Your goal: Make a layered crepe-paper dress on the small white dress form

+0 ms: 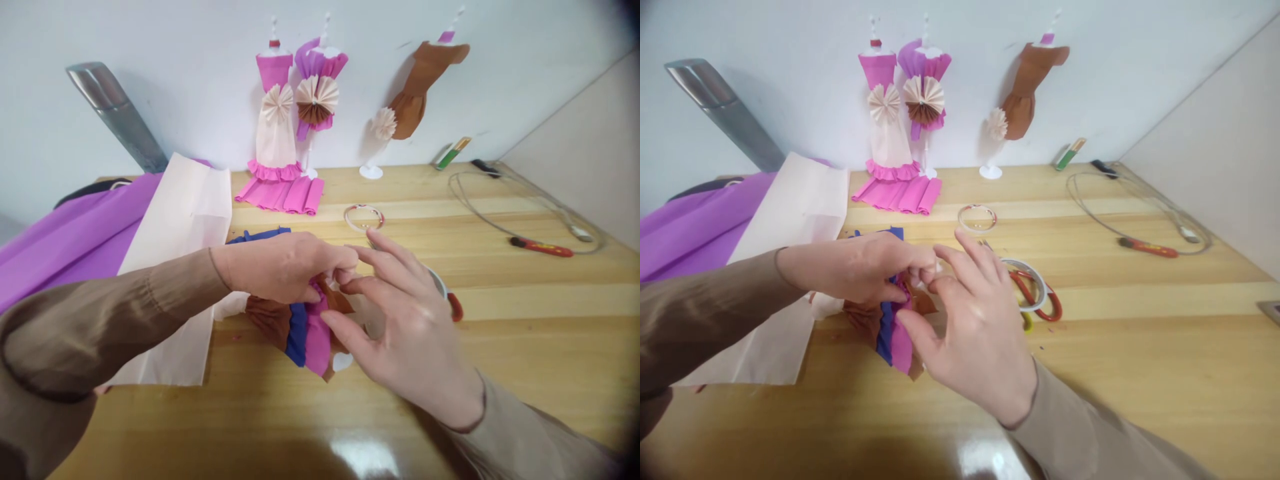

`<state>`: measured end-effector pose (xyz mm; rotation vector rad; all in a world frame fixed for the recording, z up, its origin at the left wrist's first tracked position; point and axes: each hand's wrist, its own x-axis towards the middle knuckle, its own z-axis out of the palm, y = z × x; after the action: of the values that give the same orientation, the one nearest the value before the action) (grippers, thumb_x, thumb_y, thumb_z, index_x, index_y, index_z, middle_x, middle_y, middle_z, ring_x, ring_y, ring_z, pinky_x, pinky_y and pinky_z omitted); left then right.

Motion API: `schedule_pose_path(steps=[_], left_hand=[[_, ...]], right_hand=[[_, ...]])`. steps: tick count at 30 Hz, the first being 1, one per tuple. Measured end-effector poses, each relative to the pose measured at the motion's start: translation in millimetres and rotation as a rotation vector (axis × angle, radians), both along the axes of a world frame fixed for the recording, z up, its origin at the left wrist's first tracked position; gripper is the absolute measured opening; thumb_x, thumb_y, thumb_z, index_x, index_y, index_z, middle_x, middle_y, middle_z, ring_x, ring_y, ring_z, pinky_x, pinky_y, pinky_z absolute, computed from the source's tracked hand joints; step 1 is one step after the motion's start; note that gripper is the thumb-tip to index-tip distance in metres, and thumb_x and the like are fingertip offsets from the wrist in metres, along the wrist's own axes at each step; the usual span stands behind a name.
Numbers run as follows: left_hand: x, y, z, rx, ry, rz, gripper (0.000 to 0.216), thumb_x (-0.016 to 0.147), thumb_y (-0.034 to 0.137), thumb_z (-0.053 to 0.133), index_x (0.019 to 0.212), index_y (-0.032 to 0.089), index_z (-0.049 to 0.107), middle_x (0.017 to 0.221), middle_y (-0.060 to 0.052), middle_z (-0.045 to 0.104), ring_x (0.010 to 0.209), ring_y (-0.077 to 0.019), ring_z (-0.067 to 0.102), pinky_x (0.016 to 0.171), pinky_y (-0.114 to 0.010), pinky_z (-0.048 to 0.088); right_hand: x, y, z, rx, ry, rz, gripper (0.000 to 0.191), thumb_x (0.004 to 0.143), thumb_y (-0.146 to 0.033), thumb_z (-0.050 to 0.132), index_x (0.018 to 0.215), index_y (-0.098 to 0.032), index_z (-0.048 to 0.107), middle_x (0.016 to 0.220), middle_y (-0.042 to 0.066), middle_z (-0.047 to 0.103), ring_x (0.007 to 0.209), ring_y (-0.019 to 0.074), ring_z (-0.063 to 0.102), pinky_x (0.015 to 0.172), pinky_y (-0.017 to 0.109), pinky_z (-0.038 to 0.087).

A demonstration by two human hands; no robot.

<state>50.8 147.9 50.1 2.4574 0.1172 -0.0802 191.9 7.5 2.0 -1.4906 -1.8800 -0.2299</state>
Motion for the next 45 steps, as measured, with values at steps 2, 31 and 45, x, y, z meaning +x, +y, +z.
schedule_pose_path(steps=[2, 31, 45], left_hand=[[-0.6, 1.2, -2.2, -0.029, -0.042, -0.007, 0.025, 0.073, -0.002, 0.060, 0.090, 0.016, 0.055, 0.082, 0.002, 0.063, 0.075, -0.0115, 0.060, 0.069, -0.023, 0.046], [-41.8, -28.3, -23.5, 0.462, -0.333, 0.172, 0.025, 0.099, 0.024, 0.044, 0.111, 0.014, 0.063, 0.119, -0.015, 0.064, 0.104, -0.0232, 0.062, 0.089, -0.037, 0.053], [-42.0, -53.4, -44.3, 0.515, -0.036, 0.193, 0.074, 0.095, 0.064, 0.032, 0.153, 0.018, 0.029, 0.161, -0.018, 0.029, 0.146, -0.0439, 0.027, 0.109, -0.067, 0.036]], right_hand=[[-0.5, 0.6, -0.6, -0.030, 0.030, -0.002, 0.024, 0.083, -0.033, 0.065, 0.084, -0.009, 0.068, 0.114, 0.023, 0.067, 0.129, 0.0465, 0.050, 0.101, 0.067, 0.046], [19.7, 10.8, -11.7, -0.206, 0.547, -0.097, 0.022, 0.083, -0.032, 0.063, 0.102, -0.020, 0.059, 0.114, 0.013, 0.066, 0.107, 0.0271, 0.066, 0.090, 0.048, 0.056], [30.8, 1.3, -17.8, -0.456, 0.530, -0.048, 0.052, 0.087, -0.034, 0.056, 0.135, -0.015, 0.047, 0.105, 0.013, 0.072, 0.100, 0.0268, 0.070, 0.088, 0.048, 0.054]])
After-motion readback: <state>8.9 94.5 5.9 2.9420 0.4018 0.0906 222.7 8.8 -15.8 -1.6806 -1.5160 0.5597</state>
